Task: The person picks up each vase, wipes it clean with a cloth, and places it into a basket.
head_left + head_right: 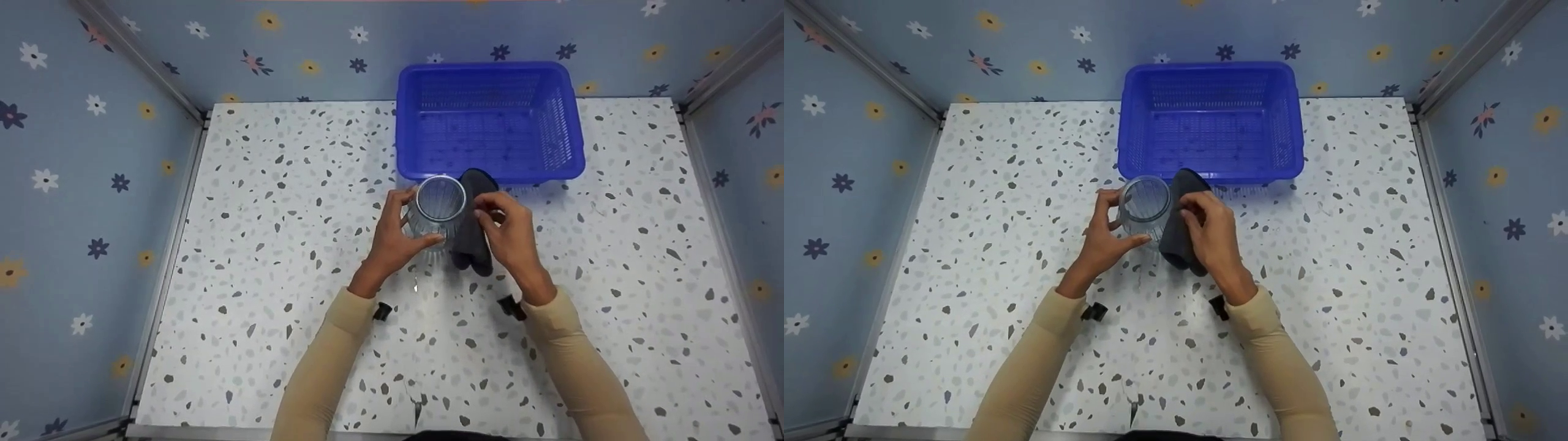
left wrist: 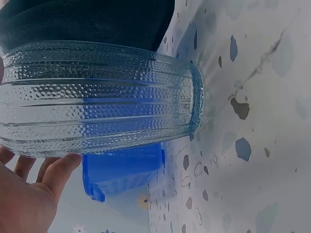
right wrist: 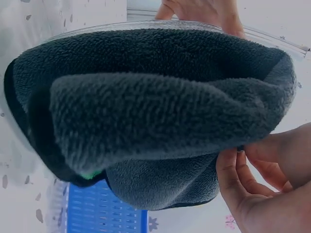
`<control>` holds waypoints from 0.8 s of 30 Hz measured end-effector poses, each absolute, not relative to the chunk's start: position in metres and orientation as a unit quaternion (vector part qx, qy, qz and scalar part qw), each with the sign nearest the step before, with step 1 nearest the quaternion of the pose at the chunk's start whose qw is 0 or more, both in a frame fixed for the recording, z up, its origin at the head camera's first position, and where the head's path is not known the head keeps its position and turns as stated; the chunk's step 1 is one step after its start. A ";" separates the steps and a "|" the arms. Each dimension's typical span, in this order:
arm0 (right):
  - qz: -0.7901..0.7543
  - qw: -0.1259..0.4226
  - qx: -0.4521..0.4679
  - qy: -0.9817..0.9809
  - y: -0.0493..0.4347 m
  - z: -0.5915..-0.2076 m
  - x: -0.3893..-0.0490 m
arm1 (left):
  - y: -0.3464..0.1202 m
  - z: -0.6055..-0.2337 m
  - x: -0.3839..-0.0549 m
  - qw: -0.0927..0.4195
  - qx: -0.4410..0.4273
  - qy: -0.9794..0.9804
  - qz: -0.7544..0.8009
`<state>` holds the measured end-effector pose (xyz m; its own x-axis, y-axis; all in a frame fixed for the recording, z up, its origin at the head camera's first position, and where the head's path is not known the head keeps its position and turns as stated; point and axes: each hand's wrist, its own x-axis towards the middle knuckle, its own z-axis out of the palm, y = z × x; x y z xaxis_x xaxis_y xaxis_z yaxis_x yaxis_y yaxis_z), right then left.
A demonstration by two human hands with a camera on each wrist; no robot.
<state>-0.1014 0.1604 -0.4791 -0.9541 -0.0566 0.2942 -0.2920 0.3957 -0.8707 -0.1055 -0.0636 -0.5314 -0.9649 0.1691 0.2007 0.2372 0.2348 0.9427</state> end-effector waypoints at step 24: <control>0.561 0.075 0.087 -0.820 0.163 -0.476 -0.096 | -0.072 -0.525 -0.105 -0.062 -0.085 -0.685 -0.721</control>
<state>-0.0955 0.1632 -0.4762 -0.9734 -0.0587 0.2213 -0.2276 0.3548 -0.9068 -0.1054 -0.0718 -0.5245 -0.9777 0.2067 0.0380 0.0273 -0.0548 0.9981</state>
